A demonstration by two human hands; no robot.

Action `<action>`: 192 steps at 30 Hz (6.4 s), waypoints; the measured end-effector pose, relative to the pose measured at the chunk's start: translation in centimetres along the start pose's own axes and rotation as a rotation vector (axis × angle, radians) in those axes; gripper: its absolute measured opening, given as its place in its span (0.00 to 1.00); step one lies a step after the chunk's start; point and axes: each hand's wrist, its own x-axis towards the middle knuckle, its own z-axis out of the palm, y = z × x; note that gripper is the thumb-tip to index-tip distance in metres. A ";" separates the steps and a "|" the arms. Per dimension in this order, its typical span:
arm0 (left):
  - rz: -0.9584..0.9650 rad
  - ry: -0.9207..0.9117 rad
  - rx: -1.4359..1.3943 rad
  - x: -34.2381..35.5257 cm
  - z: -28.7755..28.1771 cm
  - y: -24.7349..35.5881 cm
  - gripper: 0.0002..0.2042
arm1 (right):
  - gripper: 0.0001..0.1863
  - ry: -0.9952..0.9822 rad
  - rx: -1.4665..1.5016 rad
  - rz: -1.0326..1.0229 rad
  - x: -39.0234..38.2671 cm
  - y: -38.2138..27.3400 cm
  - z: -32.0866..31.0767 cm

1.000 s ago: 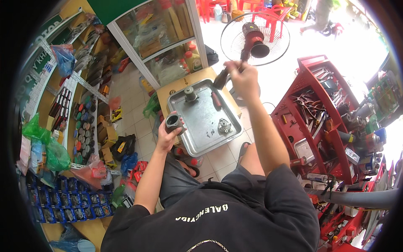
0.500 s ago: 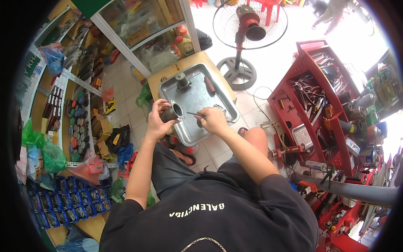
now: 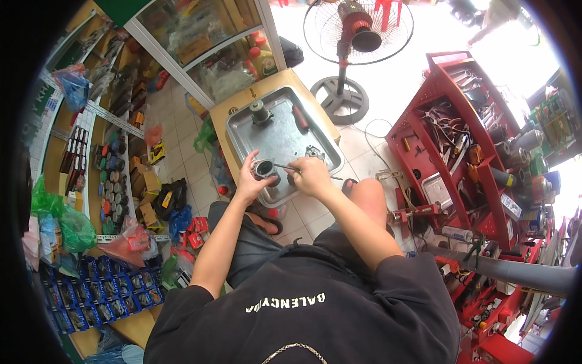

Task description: The person uses a screwdriver to remove screws from a cylindrical metal part held over a metal tray. They then use the screwdriver to pry open the casing of the part, separating it into two pieces. The person continues to manipulate the disassembled components and the screwdriver over the tray.

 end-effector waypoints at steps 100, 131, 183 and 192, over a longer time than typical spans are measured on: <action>-0.139 0.249 -1.587 9.2 -2.3 5.7 0.19 | 0.05 0.570 -0.218 0.131 1.2 10.8 -3.0; -0.281 0.186 -0.808 8.9 -4.0 -4.3 0.25 | 0.12 0.141 -0.159 -0.111 6.2 9.6 3.0; -0.195 0.001 -1.442 5.5 -3.6 5.3 0.31 | 0.30 0.018 1.204 0.093 9.3 1.9 -3.5; -0.123 0.037 -1.332 5.6 -5.3 5.2 0.33 | 0.33 -0.094 0.954 0.078 10.9 -1.9 -5.6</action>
